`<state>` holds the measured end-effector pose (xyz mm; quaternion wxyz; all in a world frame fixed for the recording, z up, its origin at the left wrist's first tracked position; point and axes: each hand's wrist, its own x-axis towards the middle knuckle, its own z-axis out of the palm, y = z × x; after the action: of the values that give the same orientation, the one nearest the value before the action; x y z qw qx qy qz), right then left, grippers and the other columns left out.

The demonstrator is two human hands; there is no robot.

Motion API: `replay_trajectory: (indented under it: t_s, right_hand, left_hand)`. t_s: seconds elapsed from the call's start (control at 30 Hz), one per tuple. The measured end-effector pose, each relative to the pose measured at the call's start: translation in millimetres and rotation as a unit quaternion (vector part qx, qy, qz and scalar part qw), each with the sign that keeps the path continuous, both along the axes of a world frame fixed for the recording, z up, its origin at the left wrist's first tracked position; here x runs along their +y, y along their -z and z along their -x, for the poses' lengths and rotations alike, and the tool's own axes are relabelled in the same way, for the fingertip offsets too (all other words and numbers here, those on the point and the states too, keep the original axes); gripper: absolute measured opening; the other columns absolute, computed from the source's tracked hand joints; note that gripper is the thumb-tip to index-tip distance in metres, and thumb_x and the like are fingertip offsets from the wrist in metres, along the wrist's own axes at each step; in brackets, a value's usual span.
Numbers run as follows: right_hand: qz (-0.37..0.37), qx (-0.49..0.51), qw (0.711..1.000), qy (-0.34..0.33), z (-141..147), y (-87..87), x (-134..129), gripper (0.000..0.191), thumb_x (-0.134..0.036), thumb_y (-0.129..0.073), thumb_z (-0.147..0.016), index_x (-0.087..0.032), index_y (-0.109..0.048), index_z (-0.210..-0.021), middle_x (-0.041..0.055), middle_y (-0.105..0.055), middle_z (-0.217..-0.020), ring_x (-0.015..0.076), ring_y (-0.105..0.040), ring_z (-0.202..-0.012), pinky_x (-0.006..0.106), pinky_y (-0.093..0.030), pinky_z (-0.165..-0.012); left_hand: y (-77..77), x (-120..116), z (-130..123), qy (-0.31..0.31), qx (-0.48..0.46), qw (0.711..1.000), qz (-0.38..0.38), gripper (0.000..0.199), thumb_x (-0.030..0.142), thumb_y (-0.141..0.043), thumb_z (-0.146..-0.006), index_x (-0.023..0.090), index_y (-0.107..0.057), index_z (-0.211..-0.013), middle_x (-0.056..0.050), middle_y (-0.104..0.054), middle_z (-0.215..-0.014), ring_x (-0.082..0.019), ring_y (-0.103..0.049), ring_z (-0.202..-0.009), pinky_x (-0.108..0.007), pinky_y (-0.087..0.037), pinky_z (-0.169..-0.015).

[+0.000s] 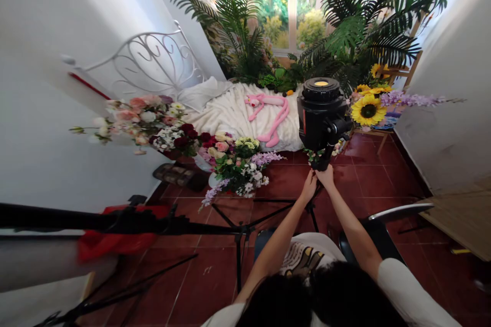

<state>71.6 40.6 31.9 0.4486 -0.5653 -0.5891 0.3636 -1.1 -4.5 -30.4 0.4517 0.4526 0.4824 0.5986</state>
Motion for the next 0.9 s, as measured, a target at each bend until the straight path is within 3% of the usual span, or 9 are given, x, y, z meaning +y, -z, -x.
replay_trajectory:
  t_s: [0.1,0.2,0.37,0.5,0.6,0.7,0.77,0.9]
  right_hand:
    - [-0.03,0.026,0.999,0.001,1,-22.5,10,0.012,-0.023,-0.062,-0.058,-0.021,-0.051,-0.058,0.0029,-0.061,-0.058,0.0177,-0.057,-0.056,0.029,-0.049,-0.055]
    - [-0.072,0.055,0.996,-0.013,1,-61.2,15,0.015,-0.026,-0.065,-0.062,-0.02,-0.052,-0.059,0.0028,-0.06,-0.055,0.0174,-0.058,-0.051,0.029,-0.048,-0.051]
    - [-0.106,0.08,0.991,-0.034,6,-118.0,21,0.024,-0.034,-0.067,-0.07,-0.018,-0.054,-0.059,0.002,-0.057,-0.05,0.0174,-0.058,-0.048,0.028,-0.049,-0.048]
    - [-0.106,0.066,0.991,-0.038,6,-131.9,17,0.026,-0.038,-0.067,-0.073,-0.016,-0.057,-0.064,0.0027,-0.059,-0.054,0.0175,-0.06,-0.052,0.028,-0.051,-0.052]
    - [-0.123,0.046,0.989,-0.063,-8,-123.3,3,0.03,-0.042,-0.068,-0.073,-0.016,-0.06,-0.084,0.0052,-0.067,-0.073,0.0194,-0.064,-0.067,0.029,-0.053,-0.062]
    - [-0.124,0.017,0.99,-0.062,-35,-95.4,-26,0.04,-0.047,-0.066,-0.076,-0.019,-0.054,-0.102,0.007,-0.068,-0.093,0.0189,-0.065,-0.08,0.03,-0.053,-0.073]
    - [-0.076,-0.035,0.996,-0.043,-54,-68.7,-49,0.037,-0.051,-0.059,-0.081,-0.019,-0.051,-0.099,0.0068,-0.066,-0.089,0.0186,-0.064,-0.078,0.031,-0.051,-0.074]
    - [0.034,-0.162,0.981,-0.101,-71,-19.2,-84,0.035,-0.056,-0.046,-0.087,-0.022,-0.052,-0.086,0.006,-0.066,-0.088,0.0211,-0.063,-0.082,0.033,-0.047,-0.075]
  left_hand:
    - [-13.3,-4,5,0.034,0.009,0.999,-0.036,0.045,0.032,-0.06,-0.08,0.016,-0.051,-0.122,-0.012,-0.059,-0.124,-0.021,-0.057,-0.114,-0.04,-0.042,-0.103]
    - [-33.8,3,4,0.034,0.045,0.997,-0.054,0.044,0.033,-0.065,-0.076,0.016,-0.055,-0.115,-0.01,-0.064,-0.113,-0.02,-0.06,-0.104,-0.037,-0.046,-0.097]
    - [-55.2,30,-12,0.011,0.048,0.999,-0.007,0.025,0.037,-0.068,-0.07,0.014,-0.06,-0.074,-0.001,-0.062,-0.068,-0.014,-0.056,-0.066,-0.026,-0.047,-0.066]
    - [-52.4,43,-21,-0.042,0.057,0.995,0.064,0.035,0.028,-0.07,-0.062,0.016,-0.042,-0.046,0.005,-0.039,-0.046,-0.007,-0.039,-0.048,-0.02,-0.032,-0.05]
    - [-47.4,43,-21,-0.046,0.055,0.995,0.068,0.035,0.023,-0.068,-0.06,0.017,-0.038,-0.044,0.006,-0.037,-0.046,-0.006,-0.035,-0.047,-0.019,-0.028,-0.048]
    - [-43.7,43,-21,-0.046,0.047,0.996,0.068,0.027,0.024,-0.068,-0.059,0.016,-0.045,-0.047,0.005,-0.041,-0.047,-0.006,-0.037,-0.049,-0.019,-0.029,-0.049]
    - [-42.2,43,-21,-0.051,0.048,0.995,0.069,0.024,0.026,-0.067,-0.059,0.015,-0.048,-0.049,0.005,-0.043,-0.049,-0.007,-0.038,-0.05,-0.019,-0.03,-0.049]
    - [-41.8,43,-24,-0.07,0.072,0.993,0.063,0.026,0.03,-0.065,-0.062,0.015,-0.048,-0.048,0.004,-0.042,-0.049,-0.007,-0.038,-0.049,-0.02,-0.031,-0.051]
